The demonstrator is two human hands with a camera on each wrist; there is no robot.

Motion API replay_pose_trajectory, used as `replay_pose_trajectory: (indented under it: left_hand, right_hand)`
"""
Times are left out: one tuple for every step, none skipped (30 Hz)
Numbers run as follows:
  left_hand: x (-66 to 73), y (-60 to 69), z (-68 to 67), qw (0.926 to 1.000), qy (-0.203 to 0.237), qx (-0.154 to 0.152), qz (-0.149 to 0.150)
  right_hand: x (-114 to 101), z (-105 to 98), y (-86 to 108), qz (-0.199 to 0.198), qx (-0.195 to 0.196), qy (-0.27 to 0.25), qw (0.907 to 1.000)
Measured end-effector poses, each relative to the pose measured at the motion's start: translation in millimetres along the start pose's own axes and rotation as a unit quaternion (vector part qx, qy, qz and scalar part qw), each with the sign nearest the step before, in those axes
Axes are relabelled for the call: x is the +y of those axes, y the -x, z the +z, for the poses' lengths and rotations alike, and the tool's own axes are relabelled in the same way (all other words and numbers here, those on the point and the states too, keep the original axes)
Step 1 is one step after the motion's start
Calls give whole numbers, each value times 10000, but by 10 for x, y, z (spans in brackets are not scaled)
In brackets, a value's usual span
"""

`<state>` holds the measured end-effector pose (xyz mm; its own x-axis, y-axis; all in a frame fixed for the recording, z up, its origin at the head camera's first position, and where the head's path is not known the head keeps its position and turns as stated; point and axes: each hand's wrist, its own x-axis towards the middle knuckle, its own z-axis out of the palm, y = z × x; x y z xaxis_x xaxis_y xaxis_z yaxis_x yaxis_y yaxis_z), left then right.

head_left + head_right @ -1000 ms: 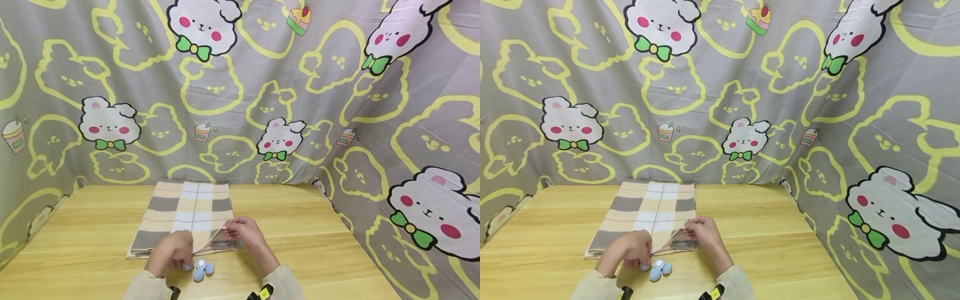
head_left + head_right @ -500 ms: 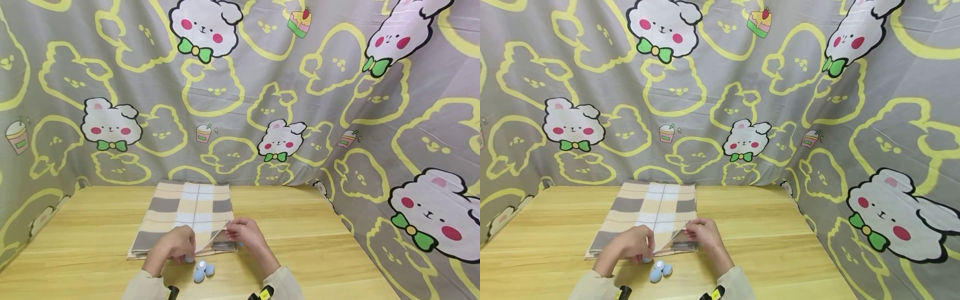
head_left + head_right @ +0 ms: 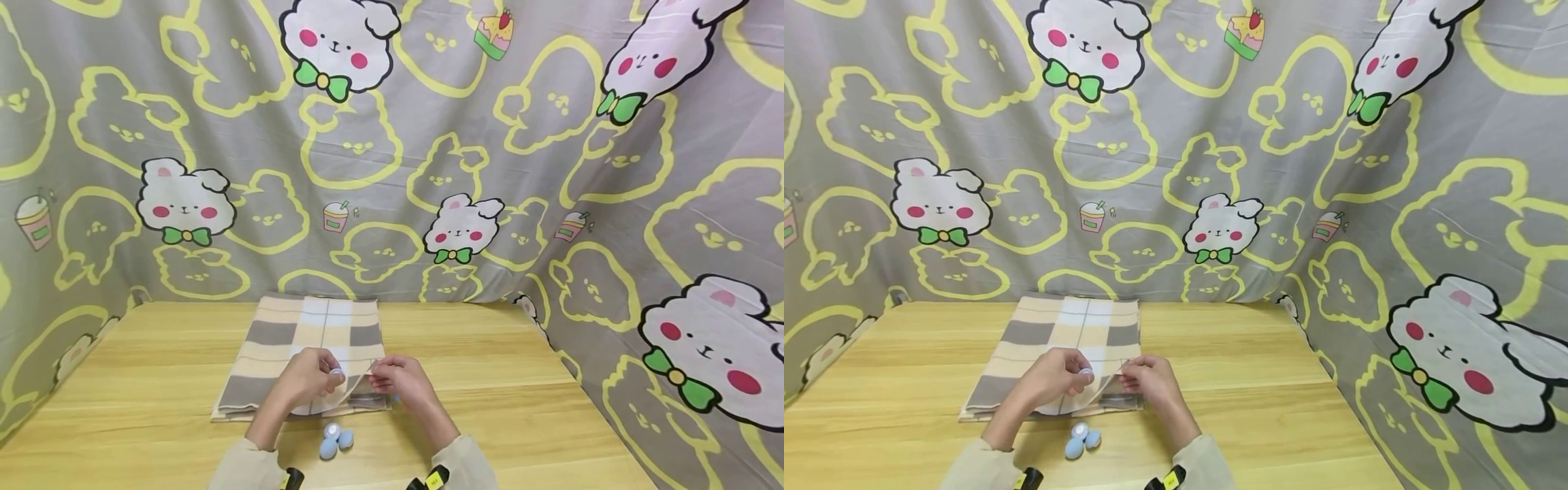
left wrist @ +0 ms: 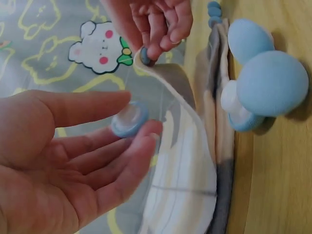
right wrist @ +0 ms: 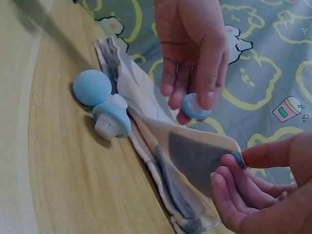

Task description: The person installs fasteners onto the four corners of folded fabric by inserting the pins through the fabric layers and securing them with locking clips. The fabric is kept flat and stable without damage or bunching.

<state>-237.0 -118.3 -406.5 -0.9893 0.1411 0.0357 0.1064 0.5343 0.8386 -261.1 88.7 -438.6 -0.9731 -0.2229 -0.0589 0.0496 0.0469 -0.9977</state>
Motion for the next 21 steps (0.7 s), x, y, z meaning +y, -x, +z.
replay_pose_trajectory:
  left_hand:
    - [9,-9,4,9999,53,105,-40]
    - [17,-20,9,9997,97,202,-70]
    - [25,-33,14,9994,141,302,-68]
    - [34,-45,18,9990,191,394,-46]
    - [41,-59,24,9986,266,464,-28]
    - [49,-71,29,9980,349,535,21]
    - [55,-83,34,9972,432,597,87]
    - [62,-96,42,9962,536,665,161]
    - [67,-109,55,9950,643,731,231]
    - [74,-120,68,9938,743,784,275]
    - [79,-130,83,9925,834,833,312]
    - [86,-139,99,9914,914,880,330]
    - [92,-146,118,9905,963,921,338]
    - [101,-154,138,9897,1021,948,334]
    - [107,-162,160,9890,1069,966,325]
    - [115,-166,179,9885,1114,973,322]
    - [121,-170,199,9881,1139,979,338]
    - [126,-173,218,9879,1154,974,355]
    - [133,-173,237,9877,1169,959,388]
    - [141,-172,255,9876,1179,948,427]
    - [146,-172,273,9874,1185,938,470]
  right_hand:
    - [-1,-2,0,-3,-2,3,10000]
    - [0,-4,-3,-3,-11,9,10000]
    - [0,-4,-5,3,-16,7,10000]
    - [-3,-3,-3,0,-22,7,10000]
    - [-6,0,-3,-1,-28,6,10000]
    - [-8,2,-3,-6,-35,11,10000]
    - [-11,3,-4,-11,-38,6,10000]
    - [-15,6,-4,-11,-36,0,10000]
    - [-20,8,-3,-10,-30,-6,10000]
    - [-21,11,-2,-24,-32,-6,10000]
    - [-22,11,-2,-21,-29,-5,10000]
    - [-25,11,0,-21,-25,3,10000]
    - [-26,12,2,-20,-20,12,10000]
    - [-26,12,3,-16,-24,26,10000]
    - [-28,12,6,-14,-31,27,10000]
    - [-29,12,8,-14,-41,28,10000]
    - [-34,11,12,-6,-50,26,10000]
    - [-35,12,13,-7,-60,19,10000]
    - [-35,12,13,-11,-72,4,10000]
    - [-35,13,13,-15,-84,-20,10000]
    - [-37,14,14,-23,-94,-45,9999]
